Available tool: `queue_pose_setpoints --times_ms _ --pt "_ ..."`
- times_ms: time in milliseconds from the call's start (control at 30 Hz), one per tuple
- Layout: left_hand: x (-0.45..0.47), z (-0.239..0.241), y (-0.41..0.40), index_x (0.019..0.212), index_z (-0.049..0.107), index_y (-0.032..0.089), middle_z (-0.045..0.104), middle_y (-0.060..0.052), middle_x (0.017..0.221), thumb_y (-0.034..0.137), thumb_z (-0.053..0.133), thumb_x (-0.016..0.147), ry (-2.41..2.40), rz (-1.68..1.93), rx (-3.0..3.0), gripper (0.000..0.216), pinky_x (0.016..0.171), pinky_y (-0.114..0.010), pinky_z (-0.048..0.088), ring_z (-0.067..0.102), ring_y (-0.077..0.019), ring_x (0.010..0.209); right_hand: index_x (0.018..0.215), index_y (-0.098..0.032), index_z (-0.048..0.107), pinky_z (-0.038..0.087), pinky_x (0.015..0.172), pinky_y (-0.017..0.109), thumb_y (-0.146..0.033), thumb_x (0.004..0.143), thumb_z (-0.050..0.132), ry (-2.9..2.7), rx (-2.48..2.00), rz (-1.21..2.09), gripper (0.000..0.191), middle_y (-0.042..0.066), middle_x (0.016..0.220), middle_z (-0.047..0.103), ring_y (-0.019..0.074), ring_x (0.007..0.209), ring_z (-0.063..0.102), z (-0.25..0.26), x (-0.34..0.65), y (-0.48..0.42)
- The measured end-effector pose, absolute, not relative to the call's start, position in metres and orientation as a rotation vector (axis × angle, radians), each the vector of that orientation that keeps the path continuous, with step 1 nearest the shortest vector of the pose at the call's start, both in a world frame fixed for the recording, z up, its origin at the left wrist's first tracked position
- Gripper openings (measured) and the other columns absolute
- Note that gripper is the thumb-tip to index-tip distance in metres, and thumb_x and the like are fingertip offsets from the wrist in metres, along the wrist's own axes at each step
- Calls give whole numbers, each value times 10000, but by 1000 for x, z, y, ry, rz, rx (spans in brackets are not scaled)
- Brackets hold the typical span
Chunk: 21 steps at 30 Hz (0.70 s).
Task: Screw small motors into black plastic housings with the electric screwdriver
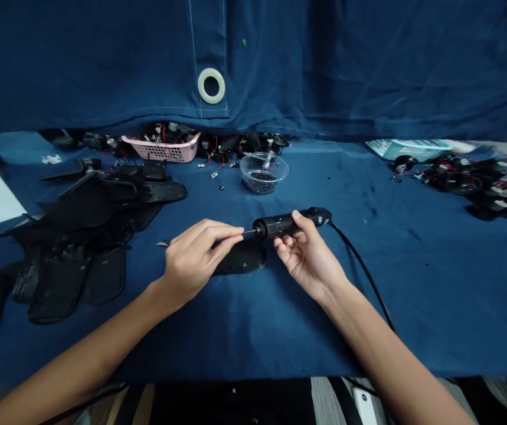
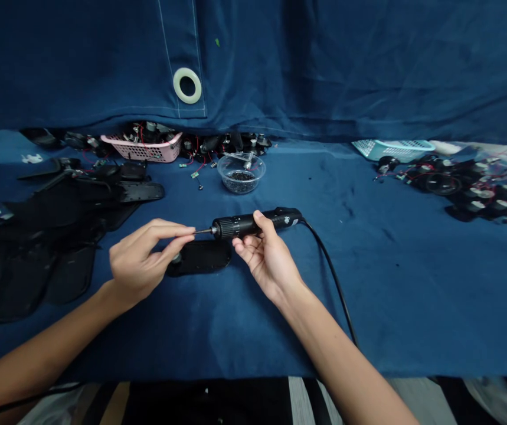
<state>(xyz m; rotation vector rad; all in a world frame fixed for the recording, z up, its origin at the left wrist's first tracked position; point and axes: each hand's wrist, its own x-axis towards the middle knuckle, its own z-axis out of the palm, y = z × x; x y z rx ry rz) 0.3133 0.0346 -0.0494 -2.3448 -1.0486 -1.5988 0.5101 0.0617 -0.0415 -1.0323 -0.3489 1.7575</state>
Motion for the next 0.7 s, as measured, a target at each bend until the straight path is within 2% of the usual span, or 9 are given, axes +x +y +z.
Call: queue_pose_setpoints --times_ms 200,433,600,700 --pt "317 -49 35 943 649 142 713 -32 823 51 672 829 -1063 -1648 -2352 147 687 -238 546 664 -111 754 708 -124 570 591 520 154 -338 845 679 -345 -1037 1759 277 -2 501 565 111 498 645 -43 511 62" --pt "316 -51 36 959 641 149 707 -22 850 44 682 816 -1053 -1665 -2379 182 721 -229 540 657 -105 783 721 -119 569 589 519 154 -347 856 666 -350 -1028 1770 282 1 502 565 112 502 646 -43 511 61" --pt "313 -53 36 1080 614 153 677 -56 963 106 733 788 -1083 -1584 -2370 319 805 -291 532 646 -153 897 714 -123 557 584 506 154 -336 859 659 -341 -1028 1766 276 1 496 560 113 496 641 -42 511 62" --pt "311 -53 35 1091 586 167 650 -63 998 128 727 779 -1117 -1587 -2333 344 838 -344 529 628 -185 942 712 -135 548 583 505 152 -337 848 668 -340 -1027 1765 272 -2 497 557 112 494 638 -42 512 62"
